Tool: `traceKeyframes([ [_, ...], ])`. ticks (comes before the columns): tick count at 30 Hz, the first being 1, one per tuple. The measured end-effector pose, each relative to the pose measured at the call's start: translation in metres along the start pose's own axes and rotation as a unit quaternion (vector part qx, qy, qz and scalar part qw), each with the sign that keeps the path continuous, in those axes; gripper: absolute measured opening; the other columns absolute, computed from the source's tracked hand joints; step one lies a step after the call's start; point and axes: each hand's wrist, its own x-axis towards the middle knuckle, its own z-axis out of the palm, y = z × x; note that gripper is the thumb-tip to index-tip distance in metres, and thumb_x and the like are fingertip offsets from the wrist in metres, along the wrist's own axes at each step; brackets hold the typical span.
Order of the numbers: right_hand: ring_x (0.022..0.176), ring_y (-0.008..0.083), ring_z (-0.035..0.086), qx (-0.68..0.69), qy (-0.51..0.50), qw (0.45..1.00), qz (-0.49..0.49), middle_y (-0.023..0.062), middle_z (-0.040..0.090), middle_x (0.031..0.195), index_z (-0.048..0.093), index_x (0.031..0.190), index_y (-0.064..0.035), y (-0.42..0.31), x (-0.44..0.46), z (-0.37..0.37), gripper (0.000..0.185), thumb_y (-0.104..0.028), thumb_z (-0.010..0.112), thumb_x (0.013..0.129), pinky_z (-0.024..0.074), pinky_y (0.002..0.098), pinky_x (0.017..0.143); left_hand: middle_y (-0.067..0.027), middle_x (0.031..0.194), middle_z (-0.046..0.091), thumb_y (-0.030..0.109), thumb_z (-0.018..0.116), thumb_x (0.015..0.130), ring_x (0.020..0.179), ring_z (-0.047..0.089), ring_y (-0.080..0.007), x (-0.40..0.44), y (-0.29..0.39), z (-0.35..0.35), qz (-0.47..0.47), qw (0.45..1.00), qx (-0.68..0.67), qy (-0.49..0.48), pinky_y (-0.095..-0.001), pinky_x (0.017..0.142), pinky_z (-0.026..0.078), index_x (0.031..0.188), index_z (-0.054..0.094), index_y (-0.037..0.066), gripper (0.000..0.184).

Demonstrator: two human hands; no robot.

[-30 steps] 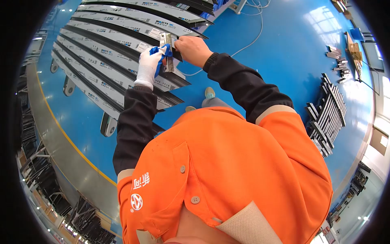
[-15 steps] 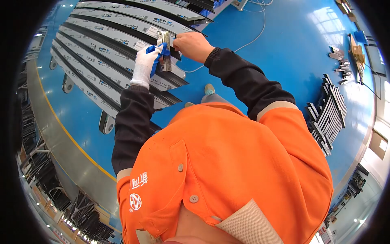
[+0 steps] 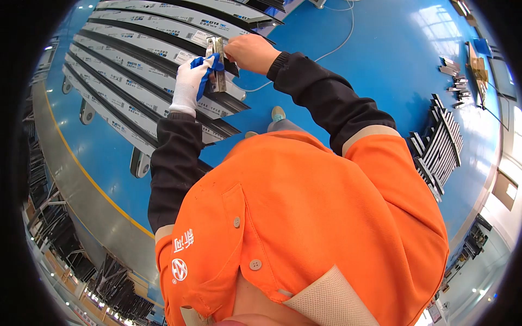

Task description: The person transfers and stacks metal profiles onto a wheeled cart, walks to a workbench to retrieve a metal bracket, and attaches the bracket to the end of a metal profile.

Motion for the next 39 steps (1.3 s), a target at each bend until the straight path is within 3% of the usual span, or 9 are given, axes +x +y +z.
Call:
traceKeyframes([
  [6, 0.077, 0.0227, 0.062, -0.015, 0.017, 1.000, 0.009, 0.0035, 0.064, 0.090, 0.067, 0.088, -0.0081, 0.002, 0.000, 0.009, 0.004, -0.008, 0.064, 0.085, 0.0507, 0.0312, 0.070, -0.0057, 0.086, 0.066, 0.038, 0.071, 0.086, 0.071, 0.058, -0.0108, 0.003, -0.001, -0.002, -0.009, 1.000, -0.008, -0.028, -0.0223, 0.063, 0.051, 0.108, 0.066, 0.000, 0.044],
  [10, 0.076, 0.0217, 0.061, 0.045, 0.102, 0.993, 0.041, 0.0029, 0.063, 0.089, 0.066, 0.089, -0.0085, 0.006, -0.001, 0.018, 0.004, -0.010, 0.065, 0.085, 0.0504, 0.0310, 0.070, -0.0038, 0.079, 0.065, 0.036, 0.070, 0.087, 0.067, 0.056, -0.0100, 0.007, -0.009, 0.003, 0.008, 0.999, -0.035, -0.001, -0.0227, 0.061, 0.050, 0.102, 0.068, 0.001, 0.038],
  [16, 0.075, 0.0211, 0.060, 0.123, 0.117, 0.984, 0.048, 0.0027, 0.062, 0.088, 0.065, 0.087, -0.0085, 0.003, -0.019, 0.015, 0.004, -0.012, 0.065, 0.085, 0.0499, 0.0307, 0.069, -0.0032, 0.077, 0.064, 0.034, 0.069, 0.087, 0.063, 0.054, -0.0098, 0.002, 0.000, -0.002, 0.016, 0.998, -0.054, -0.026, -0.0228, 0.058, 0.049, 0.096, 0.069, 0.001, 0.034],
  [21, 0.073, 0.0210, 0.059, 0.112, 0.115, 0.987, 0.032, 0.0026, 0.061, 0.087, 0.065, 0.087, -0.0088, 0.001, -0.017, 0.024, 0.004, -0.012, 0.065, 0.086, 0.0497, 0.0301, 0.068, -0.0022, 0.074, 0.064, 0.032, 0.069, 0.087, 0.060, 0.052, -0.0090, -0.002, 0.015, 0.003, 0.010, 1.000, -0.025, -0.011, -0.0220, 0.055, 0.047, 0.091, 0.069, 0.002, 0.031],
  [25, 0.071, 0.0216, 0.058, -0.048, 0.148, 0.988, 0.015, 0.0024, 0.061, 0.086, 0.064, 0.086, -0.0097, 0.001, -0.005, 0.031, 0.002, -0.011, 0.065, 0.086, 0.0497, 0.0293, 0.067, -0.0034, 0.075, 0.064, 0.031, 0.069, 0.087, 0.059, 0.053, -0.0088, 0.002, 0.017, 0.004, -0.002, 0.999, 0.037, -0.006, -0.0215, 0.055, 0.047, 0.093, 0.069, 0.001, 0.031],
  [28, 0.072, 0.0217, 0.058, 0.004, 0.251, 0.963, 0.092, 0.0022, 0.060, 0.086, 0.066, 0.088, -0.0113, 0.027, 0.029, -0.018, 0.003, -0.010, 0.064, 0.087, 0.0500, 0.0288, 0.066, -0.0038, 0.075, 0.064, 0.031, 0.068, 0.087, 0.060, 0.054, -0.0092, 0.001, 0.015, 0.007, 0.001, 1.000, -0.005, -0.006, -0.0222, 0.056, 0.048, 0.093, 0.069, 0.001, 0.030],
  [30, 0.071, 0.0292, 0.057, 0.171, 0.366, 0.915, -0.004, 0.0107, 0.061, 0.080, 0.059, 0.088, -0.0025, 0.037, 0.040, -0.064, 0.014, -0.016, 0.057, 0.093, 0.0441, 0.0376, 0.063, -0.0042, 0.075, 0.065, 0.031, 0.068, 0.087, 0.060, 0.055, -0.0096, -0.001, 0.013, 0.004, 0.007, 0.999, -0.040, -0.003, -0.0228, 0.057, 0.049, 0.093, 0.070, 0.001, 0.030],
  [32, 0.073, 0.0212, 0.059, 0.120, 0.175, 0.977, 0.007, 0.0019, 0.060, 0.086, 0.068, 0.092, -0.0125, 0.033, 0.029, -0.060, 0.006, -0.013, 0.066, 0.087, 0.0505, 0.0291, 0.067, -0.0040, 0.074, 0.065, 0.031, 0.068, 0.087, 0.061, 0.055, -0.0097, 0.010, 0.010, 0.003, 0.026, 0.999, -0.032, 0.010, -0.0230, 0.057, 0.050, 0.092, 0.070, 0.001, 0.030],
  [39, 0.076, 0.0188, 0.059, 0.057, 0.110, 0.992, -0.029, 0.0013, 0.059, 0.085, 0.068, 0.094, -0.0127, 0.008, -0.012, 0.011, 0.011, -0.020, 0.068, 0.086, 0.0503, 0.0282, 0.067, -0.0036, 0.074, 0.065, 0.030, 0.067, 0.088, 0.062, 0.057, -0.0106, 0.002, 0.009, 0.008, 0.004, 0.999, -0.014, 0.029, -0.0239, 0.057, 0.050, 0.089, 0.070, 0.002, 0.029],
])
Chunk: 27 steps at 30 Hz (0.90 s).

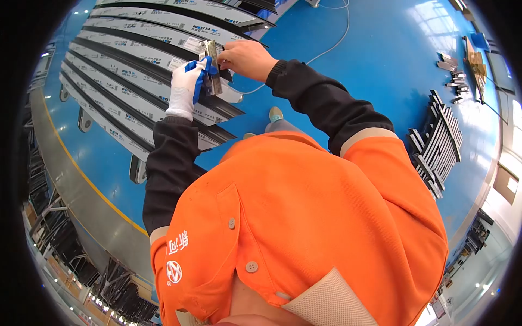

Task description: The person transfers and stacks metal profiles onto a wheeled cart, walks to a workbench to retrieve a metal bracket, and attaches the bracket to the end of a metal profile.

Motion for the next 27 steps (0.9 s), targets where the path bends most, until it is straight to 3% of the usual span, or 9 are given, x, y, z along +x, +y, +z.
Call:
traceKeyframes([
  [6, 0.078, 0.0229, 0.061, -0.103, -0.001, 0.995, 0.000, 0.0045, 0.060, 0.089, 0.067, 0.096, -0.0116, 0.005, 0.014, 0.012, 0.012, -0.019, 0.066, 0.086, 0.0508, 0.0306, 0.068, -0.0046, 0.079, 0.065, 0.031, 0.066, 0.089, 0.062, 0.057, -0.0114, 0.003, 0.007, -0.005, 0.004, 0.998, 0.048, -0.045, -0.0242, 0.057, 0.051, 0.095, 0.069, 0.003, 0.029],
  [9, 0.055, 0.0170, 0.049, -0.187, 0.079, 0.976, 0.079, 0.0045, 0.059, 0.076, 0.064, 0.091, -0.0100, 0.014, 0.075, -0.050, 0.003, -0.011, 0.062, 0.089, 0.0465, 0.0281, 0.052, -0.0048, 0.081, 0.066, 0.032, 0.066, 0.089, 0.063, 0.057, -0.0117, 0.006, -0.002, 0.002, -0.004, 0.999, 0.022, -0.047, -0.0240, 0.058, 0.051, 0.097, 0.069, 0.003, 0.029],
  [11, 0.070, 0.0347, 0.055, 0.152, 0.296, 0.942, 0.045, 0.0130, 0.059, 0.079, 0.058, 0.086, -0.0001, 0.024, 0.101, -0.094, 0.018, -0.018, 0.060, 0.090, 0.0438, 0.0405, 0.064, -0.0050, 0.082, 0.066, 0.033, 0.065, 0.090, 0.065, 0.058, -0.0120, 0.009, -0.005, -0.001, -0.002, 0.999, 0.004, -0.039, -0.0239, 0.058, 0.051, 0.099, 0.068, 0.004, 0.030],
  [13, 0.070, 0.0278, 0.057, 0.119, 0.177, 0.971, -0.107, 0.0114, 0.057, 0.076, 0.056, 0.086, -0.0011, 0.039, 0.093, -0.072, 0.017, -0.017, 0.058, 0.093, 0.0438, 0.0366, 0.063, -0.0048, 0.082, 0.066, 0.033, 0.065, 0.090, 0.065, 0.058, -0.0119, 0.013, 0.000, -0.006, 0.005, 0.999, 0.021, -0.034, -0.0237, 0.059, 0.051, 0.099, 0.068, 0.004, 0.031],
  [15, 0.063, 0.0178, 0.055, 0.027, -0.050, 0.997, 0.046, 0.0040, 0.059, 0.081, 0.065, 0.099, -0.0128, 0.011, 0.061, -0.056, 0.012, -0.018, 0.066, 0.088, 0.0482, 0.0289, 0.057, -0.0044, 0.081, 0.066, 0.034, 0.064, 0.090, 0.066, 0.058, -0.0118, 0.012, 0.001, -0.004, -0.006, 0.998, 0.044, -0.035, -0.0233, 0.060, 0.050, 0.099, 0.068, 0.004, 0.031],
  [16, 0.069, 0.0188, 0.058, -0.034, -0.018, 0.998, -0.041, 0.0035, 0.059, 0.085, 0.066, 0.099, -0.0136, 0.021, 0.036, -0.026, 0.013, -0.019, 0.066, 0.088, 0.0493, 0.0298, 0.061, -0.0042, 0.081, 0.066, 0.034, 0.063, 0.091, 0.067, 0.058, -0.0117, 0.010, 0.000, -0.003, -0.016, 0.998, 0.055, -0.035, -0.0231, 0.061, 0.050, 0.099, 0.068, 0.004, 0.031],
  [18, 0.078, 0.0242, 0.060, -0.013, -0.067, 0.998, -0.006, 0.0049, 0.060, 0.091, 0.067, 0.095, -0.0129, 0.009, 0.014, -0.013, 0.011, -0.019, 0.067, 0.086, 0.0512, 0.0328, 0.071, -0.0043, 0.081, 0.066, 0.035, 0.063, 0.091, 0.068, 0.058, -0.0118, 0.009, 0.001, -0.003, -0.016, 0.998, 0.047, -0.038, -0.0231, 0.061, 0.050, 0.100, 0.068, 0.004, 0.032],
  [24, 0.077, 0.0242, 0.061, -0.002, -0.015, 1.000, -0.005, 0.0049, 0.060, 0.087, 0.063, 0.092, -0.0101, 0.014, 0.020, 0.015, 0.009, -0.016, 0.066, 0.085, 0.0514, 0.0344, 0.072, -0.0050, 0.081, 0.066, 0.035, 0.062, 0.091, 0.069, 0.059, -0.0122, 0.009, 0.007, -0.005, -0.018, 0.996, 0.056, -0.060, -0.0232, 0.064, 0.050, 0.101, 0.068, 0.003, 0.033],
  [27, 0.072, 0.0192, 0.057, -0.006, 0.109, 0.994, 0.032, 0.0044, 0.058, 0.086, 0.059, 0.089, -0.0084, 0.015, 0.062, -0.032, 0.004, -0.011, 0.062, 0.089, 0.0497, 0.0309, 0.065, -0.0056, 0.082, 0.066, 0.033, 0.061, 0.092, 0.069, 0.059, -0.0124, 0.008, 0.004, -0.001, -0.026, 0.996, 0.058, -0.055, -0.0233, 0.064, 0.050, 0.100, 0.067, 0.002, 0.033],
])
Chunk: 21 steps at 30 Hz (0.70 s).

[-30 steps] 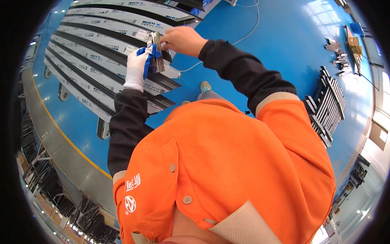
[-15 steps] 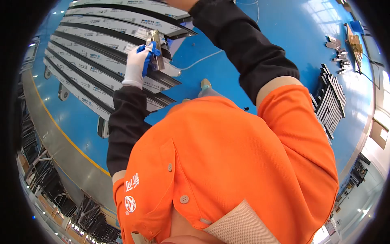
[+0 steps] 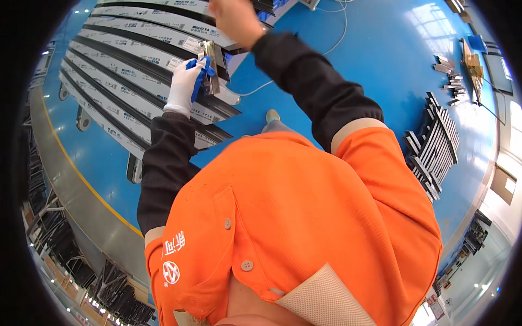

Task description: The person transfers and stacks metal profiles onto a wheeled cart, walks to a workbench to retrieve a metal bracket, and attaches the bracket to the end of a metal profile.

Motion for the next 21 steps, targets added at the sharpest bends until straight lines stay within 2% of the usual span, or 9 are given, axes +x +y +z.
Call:
traceKeyframes([
  [2, 0.070, 0.0193, 0.060, 0.363, 0.060, 0.918, 0.150, 0.0078, 0.059, 0.085, 0.054, 0.091, -0.0060, -0.011, 0.043, -0.061, 0.012, -0.016, 0.057, 0.096, 0.0479, 0.0300, 0.061, -0.0063, 0.082, 0.066, 0.032, 0.061, 0.092, 0.069, 0.059, -0.0124, -0.008, -0.008, -0.002, 0.021, 0.999, -0.044, -0.018, -0.0236, 0.064, 0.050, 0.100, 0.067, 0.001, 0.032],
  [3, 0.070, 0.0186, 0.061, 0.519, 0.086, 0.825, 0.208, 0.0088, 0.060, 0.086, 0.052, 0.092, -0.0057, -0.011, 0.055, -0.075, 0.015, -0.019, 0.054, 0.099, 0.0477, 0.0290, 0.060, -0.0067, 0.082, 0.066, 0.031, 0.061, 0.091, 0.070, 0.059, -0.0123, -0.009, -0.008, -0.007, 0.038, 0.997, -0.065, -0.023, -0.0238, 0.064, 0.050, 0.100, 0.067, 0.001, 0.032],
  [5, 0.071, 0.0173, 0.063, 0.639, -0.053, 0.743, 0.191, 0.0080, 0.061, 0.094, 0.051, 0.096, -0.0078, -0.001, 0.053, -0.065, 0.013, -0.020, 0.052, 0.101, 0.0502, 0.0264, 0.061, -0.0074, 0.082, 0.066, 0.029, 0.062, 0.090, 0.070, 0.059, -0.0122, -0.012, -0.016, -0.020, 0.088, 0.987, -0.133, -0.008, -0.0237, 0.063, 0.049, 0.100, 0.066, 0.000, 0.032],
  [7, 0.069, 0.0169, 0.061, 0.558, -0.211, 0.759, 0.261, 0.0081, 0.061, 0.093, 0.052, 0.097, -0.0067, -0.010, 0.030, -0.062, 0.013, -0.019, 0.052, 0.100, 0.0484, 0.0253, 0.060, -0.0077, 0.081, 0.066, 0.028, 0.062, 0.090, 0.069, 0.059, -0.0121, -0.022, -0.032, -0.040, 0.114, 0.977, -0.181, 0.012, -0.0234, 0.063, 0.049, 0.100, 0.066, -0.001, 0.031],
  [9, 0.062, 0.0125, 0.055, 0.574, -0.166, 0.769, 0.228, 0.0058, 0.059, 0.085, 0.061, 0.096, -0.0054, -0.013, -0.014, -0.026, 0.011, -0.015, 0.061, 0.091, 0.0494, 0.0295, 0.062, -0.0073, 0.081, 0.066, 0.030, 0.064, 0.088, 0.068, 0.059, -0.0116, -0.036, -0.038, -0.060, 0.093, 0.983, -0.155, 0.035, -0.0239, 0.062, 0.049, 0.102, 0.065, -0.001, 0.034],
  [11, 0.069, 0.0206, 0.058, 0.402, -0.251, 0.843, 0.254, 0.0058, 0.062, 0.082, 0.063, 0.092, -0.0088, -0.031, -0.035, -0.013, 0.006, -0.013, 0.058, 0.089, 0.0498, 0.0298, 0.066, -0.0073, 0.081, 0.066, 0.030, 0.064, 0.089, 0.067, 0.059, -0.0117, -0.036, -0.045, -0.062, 0.089, 0.986, -0.133, 0.047, -0.0238, 0.062, 0.049, 0.103, 0.065, -0.001, 0.034],
  [12, 0.069, 0.0206, 0.058, 0.403, -0.253, 0.843, 0.250, 0.0058, 0.062, 0.082, 0.063, 0.092, -0.0088, -0.037, -0.046, -0.002, 0.006, -0.013, 0.058, 0.089, 0.0498, 0.0298, 0.066, -0.0074, 0.081, 0.066, 0.031, 0.064, 0.089, 0.067, 0.059, -0.0117, -0.034, -0.049, -0.061, 0.088, 0.989, -0.109, 0.053, -0.0237, 0.062, 0.050, 0.103, 0.065, -0.001, 0.035],
  [14, 0.068, 0.0174, 0.058, 0.167, -0.177, 0.970, 0.000, 0.0028, 0.060, 0.085, 0.065, 0.097, -0.0102, -0.045, -0.065, 0.017, 0.009, -0.016, 0.062, 0.091, 0.0495, 0.0282, 0.066, -0.0075, 0.082, 0.066, 0.031, 0.064, 0.089, 0.066, 0.059, -0.0119, -0.029, -0.053, -0.059, 0.087, 0.993, -0.059, 0.059, -0.0235, 0.062, 0.050, 0.104, 0.064, -0.001, 0.035],
  [21, 0.073, 0.0213, 0.060, 0.022, -0.211, 0.976, -0.047, 0.0024, 0.061, 0.085, 0.067, 0.094, -0.0119, -0.062, -0.070, 0.036, 0.008, -0.015, 0.063, 0.088, 0.0501, 0.0302, 0.068, -0.0075, 0.082, 0.066, 0.032, 0.064, 0.089, 0.066, 0.060, -0.0126, -0.029, -0.046, -0.037, 0.028, 0.997, -0.041, 0.053, -0.0238, 0.063, 0.052, 0.107, 0.063, -0.001, 0.038],
])
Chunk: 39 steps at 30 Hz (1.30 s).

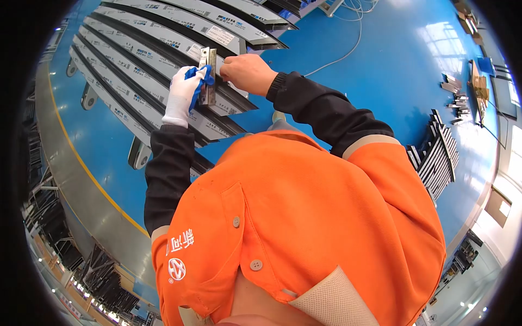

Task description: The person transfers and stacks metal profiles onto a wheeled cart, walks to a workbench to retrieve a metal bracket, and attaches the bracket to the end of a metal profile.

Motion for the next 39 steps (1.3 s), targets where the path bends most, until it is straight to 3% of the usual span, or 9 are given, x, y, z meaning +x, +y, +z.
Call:
traceKeyframes([
  [9, 0.073, 0.0217, 0.061, -0.090, -0.047, 0.995, 0.020, 0.0019, 0.062, 0.087, 0.068, 0.091, -0.0117, -0.007, 0.015, -0.004, 0.006, -0.014, 0.063, 0.088, 0.0502, 0.0312, 0.068, -0.0066, 0.083, 0.066, 0.033, 0.064, 0.090, 0.067, 0.060, -0.0128, 0.001, 0.004, -0.003, 0.003, 0.999, 0.033, -0.005, -0.0239, 0.065, 0.053, 0.112, 0.063, -0.001, 0.040],
  [13, 0.072, 0.0217, 0.060, -0.034, 0.062, 0.996, 0.056, 0.0018, 0.061, 0.085, 0.067, 0.087, -0.0114, 0.002, 0.016, -0.002, 0.006, -0.014, 0.063, 0.088, 0.0499, 0.0313, 0.067, -0.0060, 0.083, 0.066, 0.032, 0.063, 0.090, 0.067, 0.061, -0.0128, -0.001, 0.006, -0.003, -0.020, 1.000, 0.000, -0.009, -0.0236, 0.064, 0.052, 0.111, 0.064, 0.000, 0.039],
  [19, 0.072, 0.0223, 0.058, 0.001, 0.044, 0.999, 0.016, 0.0023, 0.058, 0.085, 0.063, 0.086, -0.0107, -0.005, -0.001, -0.005, 0.006, -0.016, 0.063, 0.089, 0.0494, 0.0311, 0.066, -0.0082, 0.086, 0.067, 0.031, 0.062, 0.090, 0.073, 0.062, -0.0130, 0.005, -0.001, -0.002, -0.013, 1.000, 0.004, -0.013, -0.0235, 0.066, 0.052, 0.111, 0.064, 0.000, 0.038],
  [25, 0.073, 0.0223, 0.058, -0.123, 0.093, 0.987, -0.038, 0.0045, 0.055, 0.087, 0.054, 0.089, -0.0088, -0.003, 0.007, 0.017, 0.006, -0.008, 0.060, 0.087, 0.0501, 0.0324, 0.065, -0.0112, 0.093, 0.067, 0.033, 0.062, 0.090, 0.079, 0.062, -0.0151, 0.007, 0.000, -0.006, -0.004, 0.999, 0.014, -0.042, -0.0251, 0.070, 0.052, 0.110, 0.064, -0.001, 0.039],
  [28, 0.073, 0.0252, 0.061, -0.075, 0.196, 0.973, 0.091, 0.0093, 0.060, 0.089, 0.061, 0.096, -0.0084, 0.024, 0.062, -0.022, 0.014, -0.016, 0.063, 0.085, 0.0526, 0.0347, 0.066, -0.0128, 0.096, 0.067, 0.035, 0.062, 0.090, 0.083, 0.063, -0.0170, 0.003, 0.013, -0.009, -0.052, 0.996, 0.005, -0.075, -0.0267, 0.073, 0.052, 0.110, 0.063, -0.001, 0.042],
  [31, 0.064, 0.0165, 0.056, 0.185, 0.390, 0.902, -0.020, 0.0080, 0.060, 0.087, 0.052, 0.096, -0.0050, 0.069, 0.100, -0.081, 0.014, -0.019, 0.052, 0.099, 0.0452, 0.0254, 0.057, -0.0124, 0.095, 0.067, 0.036, 0.063, 0.090, 0.082, 0.063, -0.0174, 0.002, -0.001, -0.003, -0.027, 0.999, 0.021, -0.042, -0.0271, 0.072, 0.052, 0.109, 0.064, -0.001, 0.042],
  [33, 0.060, 0.0165, 0.051, 0.144, 0.173, 0.974, -0.021, 0.0071, 0.058, 0.080, 0.052, 0.094, -0.0036, 0.042, 0.085, -0.104, 0.015, -0.018, 0.051, 0.099, 0.0418, 0.0256, 0.055, -0.0119, 0.093, 0.067, 0.037, 0.063, 0.089, 0.080, 0.063, -0.0179, 0.008, -0.001, -0.003, 0.011, 0.999, 0.034, -0.008, -0.0276, 0.071, 0.052, 0.107, 0.064, -0.001, 0.042],
  [35, 0.077, 0.0250, 0.063, 0.060, 0.035, 0.996, 0.047, 0.0080, 0.063, 0.091, 0.063, 0.101, -0.0099, 0.007, 0.056, -0.081, 0.018, -0.022, 0.065, 0.087, 0.0537, 0.0335, 0.069, -0.0119, 0.092, 0.067, 0.036, 0.062, 0.090, 0.080, 0.063, -0.0178, 0.010, -0.001, -0.003, 0.014, 1.000, 0.024, -0.014, -0.0275, 0.071, 0.052, 0.108, 0.064, -0.001, 0.042],
  [39, 0.077, 0.0222, 0.059, -0.031, 0.010, 0.999, -0.029, 0.0039, 0.060, 0.092, 0.062, 0.097, -0.0110, 0.013, 0.021, -0.009, 0.018, -0.026, 0.066, 0.089, 0.0515, 0.0305, 0.071, -0.0117, 0.090, 0.066, 0.036, 0.062, 0.090, 0.080, 0.063, -0.0176, 0.009, -0.011, -0.002, 0.004, 0.999, 0.008, -0.039, -0.0274, 0.071, 0.052, 0.108, 0.064, -0.001, 0.041],
])
